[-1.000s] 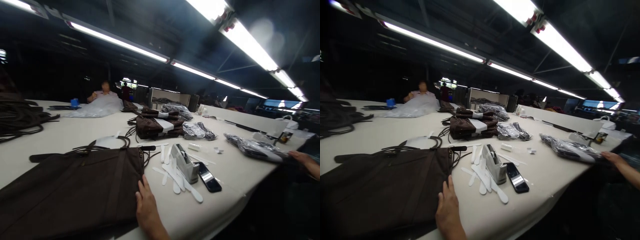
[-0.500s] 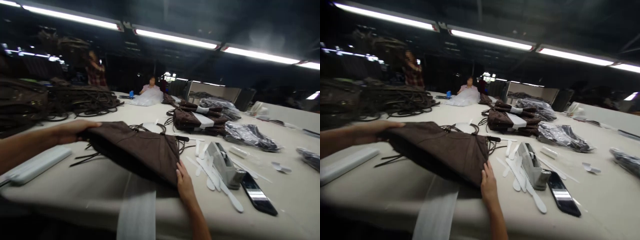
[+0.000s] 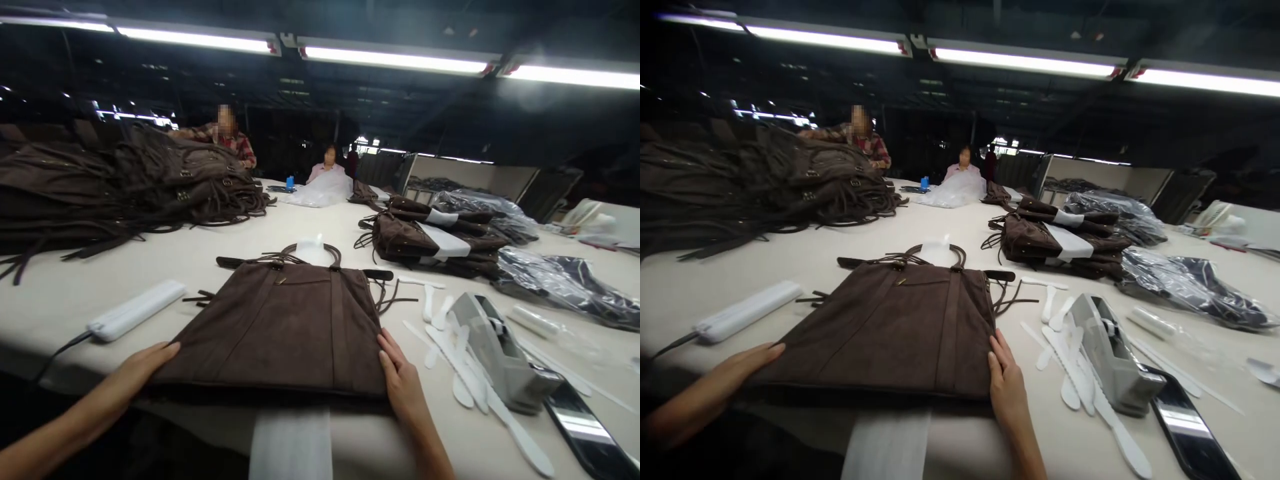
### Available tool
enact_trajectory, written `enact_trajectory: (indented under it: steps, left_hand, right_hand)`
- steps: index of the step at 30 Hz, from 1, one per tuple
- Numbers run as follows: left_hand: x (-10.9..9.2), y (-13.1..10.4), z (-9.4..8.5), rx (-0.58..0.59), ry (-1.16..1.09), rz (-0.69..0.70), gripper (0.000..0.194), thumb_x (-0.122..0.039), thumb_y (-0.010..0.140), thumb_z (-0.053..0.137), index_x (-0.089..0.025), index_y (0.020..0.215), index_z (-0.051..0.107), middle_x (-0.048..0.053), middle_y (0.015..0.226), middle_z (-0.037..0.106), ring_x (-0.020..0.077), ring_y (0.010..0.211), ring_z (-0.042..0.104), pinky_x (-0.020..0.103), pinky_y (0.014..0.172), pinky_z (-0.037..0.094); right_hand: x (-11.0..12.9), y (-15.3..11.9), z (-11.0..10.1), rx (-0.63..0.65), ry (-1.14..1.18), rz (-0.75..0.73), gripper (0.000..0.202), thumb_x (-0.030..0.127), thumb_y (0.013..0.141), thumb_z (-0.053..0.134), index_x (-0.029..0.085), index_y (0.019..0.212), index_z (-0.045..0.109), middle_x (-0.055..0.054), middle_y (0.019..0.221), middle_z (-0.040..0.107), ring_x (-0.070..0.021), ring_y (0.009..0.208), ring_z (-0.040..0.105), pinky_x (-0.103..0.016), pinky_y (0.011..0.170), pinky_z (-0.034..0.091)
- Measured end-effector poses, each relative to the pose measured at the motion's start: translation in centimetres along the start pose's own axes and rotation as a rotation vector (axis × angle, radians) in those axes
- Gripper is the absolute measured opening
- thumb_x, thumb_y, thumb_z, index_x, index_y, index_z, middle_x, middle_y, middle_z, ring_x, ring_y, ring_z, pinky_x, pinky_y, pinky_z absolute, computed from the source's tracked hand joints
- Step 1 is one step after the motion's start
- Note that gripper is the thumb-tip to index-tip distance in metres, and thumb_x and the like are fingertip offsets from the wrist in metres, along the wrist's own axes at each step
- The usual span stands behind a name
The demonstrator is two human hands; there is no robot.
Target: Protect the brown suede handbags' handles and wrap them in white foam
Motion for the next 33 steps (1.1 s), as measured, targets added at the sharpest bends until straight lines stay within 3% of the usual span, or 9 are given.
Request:
enact_trajectory:
  steps: [3,5,9,12,16,18,23,27,33]
  left_hand:
    - [3.9,-1.0,1.9,0.023,0.02,-0.155,0.038,-0.05,0.089,0.035,-0.03,0.096,0.066,-0.001,0.086,0.075,0.0281,0.089,0.071,0.042,0.08,0.057]
    - [3.9,-1.0,2.1,0.049,0.178,-0.172,0.04,-0.045,0.092,0.033,-0.027,0.119,0.057,0.004,0.1,0.073,0.028,0.097,0.069,0.041,0.086,0.055]
    - [-2.5,-0.3,1.5,-0.036,0.668,0.193,0.051,-0.017,0.09,0.036,-0.021,0.14,0.045,0.015,0.131,0.058,0.032,0.122,0.055,0.047,0.101,0.044]
    - [-7.4,0.4,2.4,-0.005,0.809,0.399,0.059,0.001,0.08,0.038,-0.026,0.128,0.061,0.013,0.135,0.056,0.0311,0.128,0.05,0.048,0.106,0.04]
    - [-10.5,1.8,5.5,0.353,0.798,0.392,0.042,0.004,0.078,0.041,-0.016,0.092,0.075,0.019,0.102,0.07,0.0321,0.094,0.069,0.046,0.08,0.056]
    - [-12.0,2.8,6.9,0.423,0.806,0.38,0.036,0.005,0.076,0.043,-0.012,0.082,0.075,0.019,0.086,0.072,0.0325,0.081,0.07,0.044,0.069,0.057]
    - [-17.7,5.8,11.3,0.446,0.721,0.503,0.015,-0.001,0.07,0.061,-0.011,0.074,0.071,0.016,0.077,0.071,0.0309,0.077,0.069,0.04,0.068,0.056]
    - [-21.2,6.6,14.5,0.373,0.52,0.655,0.02,-0.02,0.088,0.052,-0.015,0.099,0.068,0.014,0.1,0.069,0.0263,0.093,0.067,0.038,0.081,0.056]
    - [-18.4,4.8,16.9,0.209,0.137,0.745,0.043,-0.031,0.095,0.044,-0.021,0.138,0.046,0.01,0.145,0.045,0.0234,0.137,0.037,0.046,0.118,0.025]
  right_hand:
    - [0.0,0.0,0.0,-0.014,-0.009,0.0,0.05,0.045,0.09,0.046,0.013,0.125,0.064,-0.01,0.143,0.048,-0.0267,0.135,0.043,-0.048,0.116,0.031]
    - [0.0,0.0,-0.2,-0.018,-0.014,0.019,0.051,0.047,0.089,0.047,0.013,0.124,0.065,-0.01,0.142,0.05,-0.0272,0.134,0.044,-0.048,0.115,0.032]
    - [0.2,-0.2,-0.7,-0.043,-0.036,0.054,0.054,0.05,0.086,0.049,0.012,0.122,0.066,-0.011,0.14,0.053,-0.0278,0.133,0.045,-0.048,0.116,0.031]
    - [0.3,-0.3,-0.8,-0.046,-0.039,0.065,0.055,0.052,0.085,0.05,0.013,0.12,0.067,-0.012,0.138,0.054,-0.0275,0.132,0.046,-0.046,0.116,0.031]
    - [-0.4,-0.2,-0.6,-0.031,-0.025,0.071,0.058,0.054,0.084,0.049,0.012,0.12,0.067,-0.012,0.138,0.054,-0.0284,0.132,0.046,-0.047,0.116,0.031]
    - [-0.8,0.0,-0.6,-0.032,-0.02,0.069,0.059,0.055,0.083,0.05,0.012,0.121,0.067,-0.012,0.138,0.054,-0.0293,0.132,0.045,-0.048,0.116,0.03]
    - [-1.5,0.2,-0.6,-0.035,0.009,0.087,0.06,0.057,0.08,0.053,0.014,0.119,0.068,-0.01,0.138,0.054,-0.0304,0.133,0.045,-0.048,0.116,0.031]
    - [-1.5,0.0,-0.6,-0.033,0.007,0.082,0.061,0.058,0.079,0.053,0.014,0.118,0.069,-0.01,0.138,0.054,-0.0318,0.133,0.045,-0.049,0.115,0.031]
    - [-1.9,-0.4,-0.5,-0.022,-0.048,0.034,0.058,0.057,0.086,0.048,0.017,0.123,0.066,-0.009,0.14,0.052,-0.0299,0.133,0.045,-0.048,0.114,0.034]
Point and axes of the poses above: each hand's wrist, its own y-axis towards the middle knuckle, its own z-axis out of the palm, x = y × z, the point moved 8 cm from there along y, towards the middle knuckle
